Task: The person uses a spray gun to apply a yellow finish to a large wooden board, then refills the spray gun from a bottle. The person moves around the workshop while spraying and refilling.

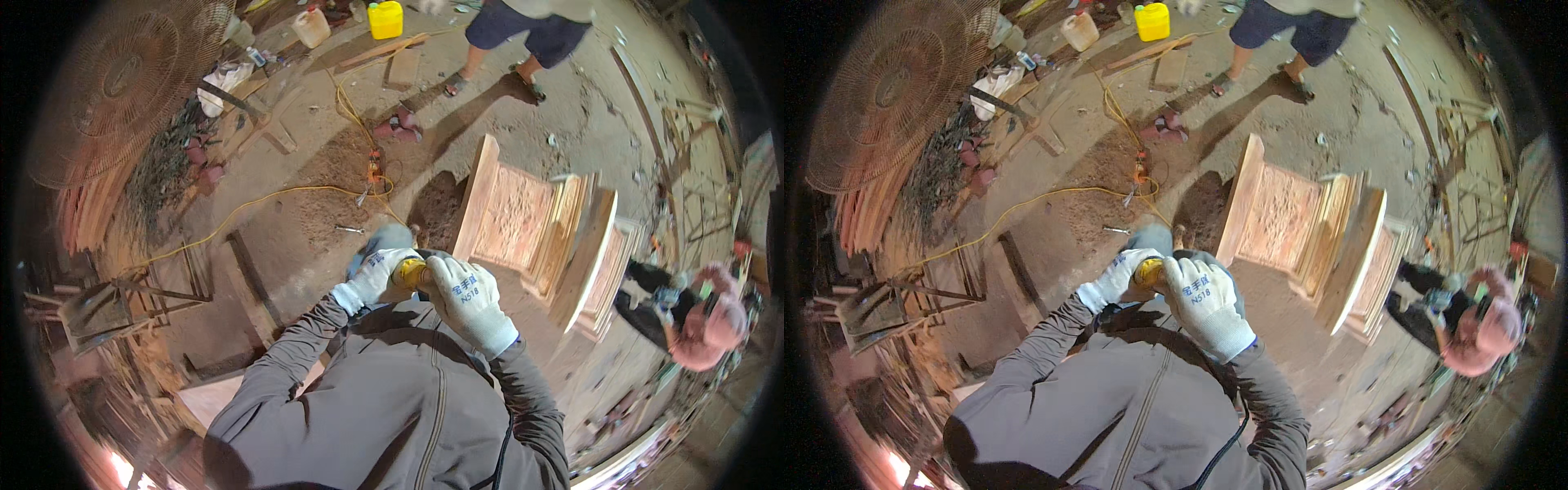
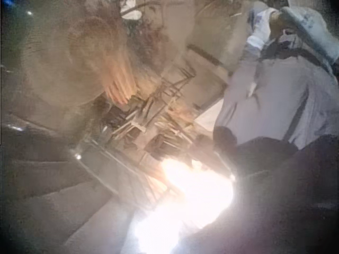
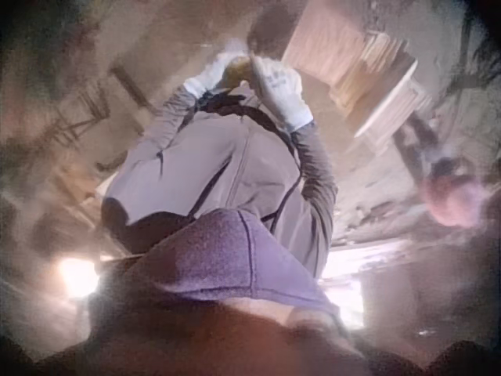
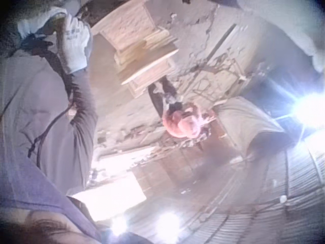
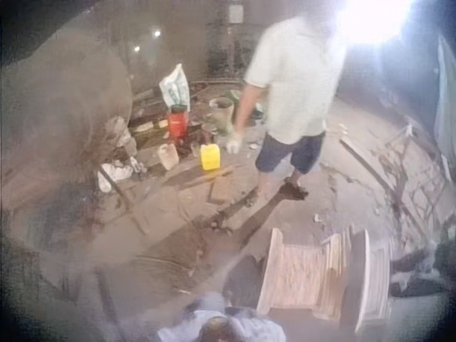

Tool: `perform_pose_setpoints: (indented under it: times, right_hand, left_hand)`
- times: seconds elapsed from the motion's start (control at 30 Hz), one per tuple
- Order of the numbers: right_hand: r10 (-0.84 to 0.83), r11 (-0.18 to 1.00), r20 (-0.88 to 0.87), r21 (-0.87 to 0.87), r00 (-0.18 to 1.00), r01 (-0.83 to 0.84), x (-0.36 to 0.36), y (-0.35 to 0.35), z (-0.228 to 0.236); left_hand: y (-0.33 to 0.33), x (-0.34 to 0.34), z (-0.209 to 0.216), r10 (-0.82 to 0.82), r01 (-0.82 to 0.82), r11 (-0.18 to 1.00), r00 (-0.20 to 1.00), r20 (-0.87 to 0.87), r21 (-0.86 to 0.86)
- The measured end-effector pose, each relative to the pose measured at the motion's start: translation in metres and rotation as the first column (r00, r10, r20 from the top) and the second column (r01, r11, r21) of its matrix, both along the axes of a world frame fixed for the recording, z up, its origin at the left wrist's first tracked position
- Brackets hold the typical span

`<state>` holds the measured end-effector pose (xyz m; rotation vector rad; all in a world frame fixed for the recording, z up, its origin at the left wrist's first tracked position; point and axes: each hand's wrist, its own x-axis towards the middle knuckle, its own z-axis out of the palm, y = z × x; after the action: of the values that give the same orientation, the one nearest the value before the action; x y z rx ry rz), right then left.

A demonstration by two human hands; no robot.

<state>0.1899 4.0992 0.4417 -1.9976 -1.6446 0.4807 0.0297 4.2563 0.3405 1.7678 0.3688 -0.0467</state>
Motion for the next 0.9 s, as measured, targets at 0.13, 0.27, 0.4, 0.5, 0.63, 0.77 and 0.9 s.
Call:
perform_pose_setpoints:
  times: [0.13, 0.27, 0.4, 0.5, 0.63, 0.77, 0.9]
  right_hand:
    - [0.131, 0.987, 0.037, -0.098, 0.991, -0.126, 0.082, 0.104, 0.023]
    - [0.095, 0.995, -0.026, -0.039, 0.995, -0.096, 0.155, 0.189, 0.004]
    - [0.148, 0.989, 0.107, 0.001, 0.983, -0.149, 0.225, 0.281, 0.007]
    - [0.124, 0.992, 0.095, -0.028, 0.988, -0.122, 0.285, 0.336, 0.021]
    - [0.067, 0.976, 0.028, -0.208, 0.997, -0.06, 0.365, 0.401, 0.022]
    - [0.062, 0.98, 0.017, -0.19, 0.998, -0.058, 0.455, 0.476, 0.021]
    - [0.065, 0.956, -0.088, -0.279, 0.994, -0.088, 0.56, 0.537, -0.018]
  left_hand:
    - [0.08, 0.064, -0.003, 0.069, -0.05, 0.991, 0.986, -0.151, 0.121]
    - [0.163, 0.133, -0.012, 0.138, -0.136, 0.98, 0.99, -0.005, 0.147]
    - [0.245, 0.202, -0.027, 0.192, -0.241, 0.946, 0.955, 0.224, 0.217]
    - [0.309, 0.27, -0.013, 0.099, -0.12, 0.974, 0.989, 0.112, 0.193]
    - [0.382, 0.363, -0.025, 0.046, -0.065, 0.955, 0.996, 0.072, 0.289]
    - [0.446, 0.455, -0.049, 0.042, -0.041, 0.965, 0.999, 0.0, 0.258]
    - [0.501, 0.554, -0.087, 0.102, -0.088, 0.945, 0.994, -0.031, 0.314]
